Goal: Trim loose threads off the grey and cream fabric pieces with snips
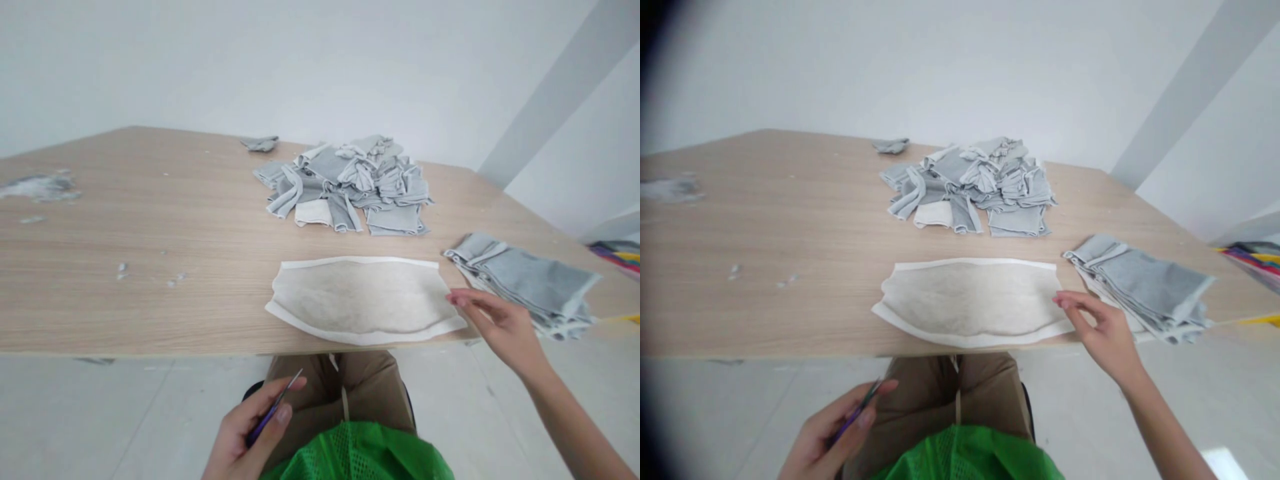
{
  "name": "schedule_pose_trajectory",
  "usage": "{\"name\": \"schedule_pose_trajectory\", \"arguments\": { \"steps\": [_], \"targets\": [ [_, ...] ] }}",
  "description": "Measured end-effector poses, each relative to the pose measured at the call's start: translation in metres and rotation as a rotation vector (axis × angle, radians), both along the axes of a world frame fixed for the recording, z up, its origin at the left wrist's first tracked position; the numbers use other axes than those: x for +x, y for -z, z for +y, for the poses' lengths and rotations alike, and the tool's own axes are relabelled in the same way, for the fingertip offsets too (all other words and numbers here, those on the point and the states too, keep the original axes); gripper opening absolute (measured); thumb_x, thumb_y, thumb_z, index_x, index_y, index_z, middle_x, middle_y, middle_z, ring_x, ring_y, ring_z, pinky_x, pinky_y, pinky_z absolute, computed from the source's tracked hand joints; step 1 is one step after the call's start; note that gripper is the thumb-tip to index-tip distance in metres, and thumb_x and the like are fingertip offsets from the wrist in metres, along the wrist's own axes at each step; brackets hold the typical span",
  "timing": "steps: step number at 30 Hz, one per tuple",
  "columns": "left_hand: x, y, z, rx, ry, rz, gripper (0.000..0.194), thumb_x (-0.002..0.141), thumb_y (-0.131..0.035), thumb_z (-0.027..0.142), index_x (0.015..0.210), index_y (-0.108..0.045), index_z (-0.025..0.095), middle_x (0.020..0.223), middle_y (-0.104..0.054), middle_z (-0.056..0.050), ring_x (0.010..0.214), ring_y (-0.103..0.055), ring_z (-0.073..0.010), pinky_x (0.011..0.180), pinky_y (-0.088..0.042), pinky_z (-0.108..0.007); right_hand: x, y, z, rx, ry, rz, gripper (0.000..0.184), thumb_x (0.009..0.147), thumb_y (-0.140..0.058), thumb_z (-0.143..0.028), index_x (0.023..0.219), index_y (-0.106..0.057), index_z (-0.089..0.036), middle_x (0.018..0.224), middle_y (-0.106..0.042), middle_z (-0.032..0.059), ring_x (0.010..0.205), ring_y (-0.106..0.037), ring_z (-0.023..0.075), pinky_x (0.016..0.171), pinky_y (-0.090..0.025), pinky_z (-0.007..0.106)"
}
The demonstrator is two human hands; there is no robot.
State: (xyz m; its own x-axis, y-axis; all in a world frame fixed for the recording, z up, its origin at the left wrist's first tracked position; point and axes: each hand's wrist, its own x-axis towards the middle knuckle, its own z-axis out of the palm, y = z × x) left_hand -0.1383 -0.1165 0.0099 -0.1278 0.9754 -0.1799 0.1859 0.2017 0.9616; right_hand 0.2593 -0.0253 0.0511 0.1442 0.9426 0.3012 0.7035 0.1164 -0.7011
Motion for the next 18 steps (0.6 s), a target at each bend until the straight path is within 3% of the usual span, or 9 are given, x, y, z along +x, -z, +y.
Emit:
{"name": "schedule_pose_trajectory", "arguments": {
  "steps": [3, 6, 8, 11, 18],
  "targets": [
    [0.004, 0.001, -0.001, -0.017, -0.064, -0.013, 0.046, 0.075, -0.073, 0.063, 0.098, -0.081, 0.024, 0.08, -0.071, -0.004, 0.068, -0.055, -0.0188, 0.063, -0.045, -0.027, -0.004, 0.021, -0.014, -0.019, -0.011, 0.005, 0.026, 0.09, -0.065, -0.046, 0.099, -0.079, -0.025, 0.107, -0.079, 0.0055, 0.107, -0.072, 0.0285, 0.1, -0.055, 0.045],
    [0.005, 0.006, -0.005, -0.084, -0.121, -0.167, 0.053, 0.074, -0.072, 0.068, 0.096, -0.078, 0.02, 0.06, -0.048, 0.002, 0.056, -0.039, -0.0118, 0.052, -0.031, -0.022, -0.02, 0.034, -0.022, 0.016, -0.022, 0.003, 0.024, 0.092, -0.064, -0.042, 0.102, -0.078, -0.026, 0.107, -0.079, 0.0043, 0.106, -0.073, 0.0267, 0.095, -0.058, 0.041],
    [0.004, 0.007, -0.005, -0.114, -0.148, -0.299, 0.056, 0.075, -0.072, 0.069, 0.093, -0.074, 0.016, 0.058, -0.037, 0.005, 0.054, -0.032, -0.0093, 0.051, -0.024, -0.021, -0.035, 0.038, -0.024, 0.066, -0.048, 0.011, 0.021, 0.092, -0.064, -0.038, 0.103, -0.077, -0.027, 0.108, -0.078, 0.0036, 0.104, -0.073, 0.0246, 0.094, -0.058, 0.038],
    [0.0, 0.006, -0.003, -0.102, -0.167, -0.369, 0.054, 0.076, -0.073, 0.066, 0.091, -0.069, 0.014, 0.06, -0.033, 0.006, 0.055, -0.029, -0.008, 0.052, -0.02, -0.021, -0.058, 0.038, -0.022, 0.131, -0.137, 0.01, 0.018, 0.094, -0.063, -0.032, 0.105, -0.076, -0.027, 0.109, -0.077, 0.0035, 0.103, -0.072, 0.0219, 0.093, -0.058, 0.035],
    [-0.017, 0.009, -0.002, -0.051, -0.159, -0.279, 0.053, 0.075, -0.075, 0.064, 0.095, -0.067, 0.015, 0.061, -0.033, 0.006, 0.056, -0.029, -0.008, 0.052, -0.02, -0.023, -0.093, 0.041, -0.011, 0.157, -0.293, 0.017, 0.021, 0.096, -0.06, -0.025, 0.112, -0.072, -0.027, 0.111, -0.075, 0.0044, 0.104, -0.071, 0.0201, 0.093, -0.057, 0.034]
  ]
}}
